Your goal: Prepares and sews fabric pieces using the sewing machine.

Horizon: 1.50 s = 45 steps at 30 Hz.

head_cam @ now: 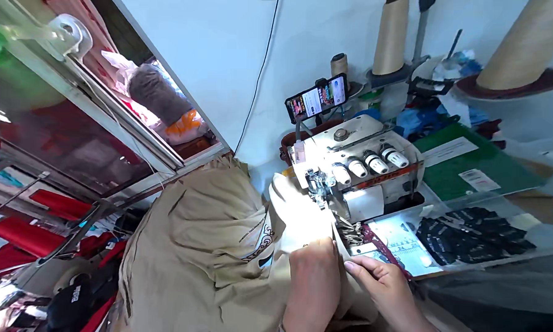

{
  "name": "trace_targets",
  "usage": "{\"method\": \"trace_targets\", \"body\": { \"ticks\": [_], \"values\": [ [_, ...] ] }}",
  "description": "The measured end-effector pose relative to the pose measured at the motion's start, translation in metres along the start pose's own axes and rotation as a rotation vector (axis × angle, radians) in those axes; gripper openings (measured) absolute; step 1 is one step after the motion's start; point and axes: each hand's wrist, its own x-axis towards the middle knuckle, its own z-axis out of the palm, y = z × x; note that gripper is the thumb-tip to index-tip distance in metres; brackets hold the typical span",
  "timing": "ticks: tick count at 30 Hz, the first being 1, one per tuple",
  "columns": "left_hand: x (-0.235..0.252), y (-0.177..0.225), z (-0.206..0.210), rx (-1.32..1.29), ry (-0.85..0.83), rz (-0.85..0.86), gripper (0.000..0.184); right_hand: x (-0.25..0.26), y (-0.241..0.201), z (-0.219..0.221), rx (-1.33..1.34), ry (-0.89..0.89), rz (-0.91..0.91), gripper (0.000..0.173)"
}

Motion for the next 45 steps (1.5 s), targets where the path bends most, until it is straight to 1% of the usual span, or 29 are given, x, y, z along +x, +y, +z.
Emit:
{"method": "trace_targets", "body": {
  "ticks": [4,9,11,13,16,18,23,27,31,34,36,38,42,45],
  "values": [
    [0.019,0.001,0.011,0.054,0.033,-0.02,0.021,0.023,-0.007,0.01,-0.019,0.051,-0.026,0.021],
    [0.028,-0.004,0.027,-0.001,0.074,-0.066,0.014,0.042,-0.003,0.022,0.011,0.101,-0.018,0.018],
    [0.022,-0.009,0.027,-0.055,0.078,-0.07,0.011,0.043,0.0,0.024,0.071,0.106,0.008,0.014],
    [0.014,-0.015,0.023,-0.151,0.105,-0.04,0.011,0.038,-0.002,0.023,0.144,0.077,0.076,0.012],
    [0.002,-0.02,0.019,-0.334,0.115,0.034,0.01,0.027,-0.007,0.02,0.262,0.03,0.115,0.016],
    [-0.002,-0.016,0.018,-0.375,0.11,0.055,0.01,0.023,-0.009,0.021,0.309,0.038,0.12,0.018],
    [0.005,-0.008,0.021,-0.275,0.079,0.048,0.016,0.033,-0.008,0.028,0.329,0.094,0.133,0.019],
    [0.015,-0.01,0.029,-0.228,0.12,0.041,0.012,0.045,-0.011,0.033,0.352,0.112,0.142,0.021],
    [0.015,-0.008,0.031,-0.225,0.108,0.044,0.013,0.046,-0.006,0.039,0.282,0.172,0.12,0.024],
    [0.013,-0.007,0.037,-0.134,0.171,0.043,0.015,0.045,-0.003,0.044,0.297,0.183,0.114,0.024],
    [0.011,-0.008,0.044,-0.032,0.201,0.04,0.018,0.046,-0.003,0.046,0.311,0.16,0.102,0.023],
    [0.008,-0.014,0.052,0.016,0.198,0.046,0.02,0.045,0.0,0.044,0.299,0.088,0.09,0.024],
    [-0.001,-0.022,0.06,0.042,0.187,0.086,0.03,0.039,0.023,0.033,0.201,-0.14,0.106,0.021],
    [-0.001,-0.027,0.063,0.036,0.197,0.108,0.034,0.033,0.038,0.028,0.107,-0.203,0.059,0.019]
  ]
}}
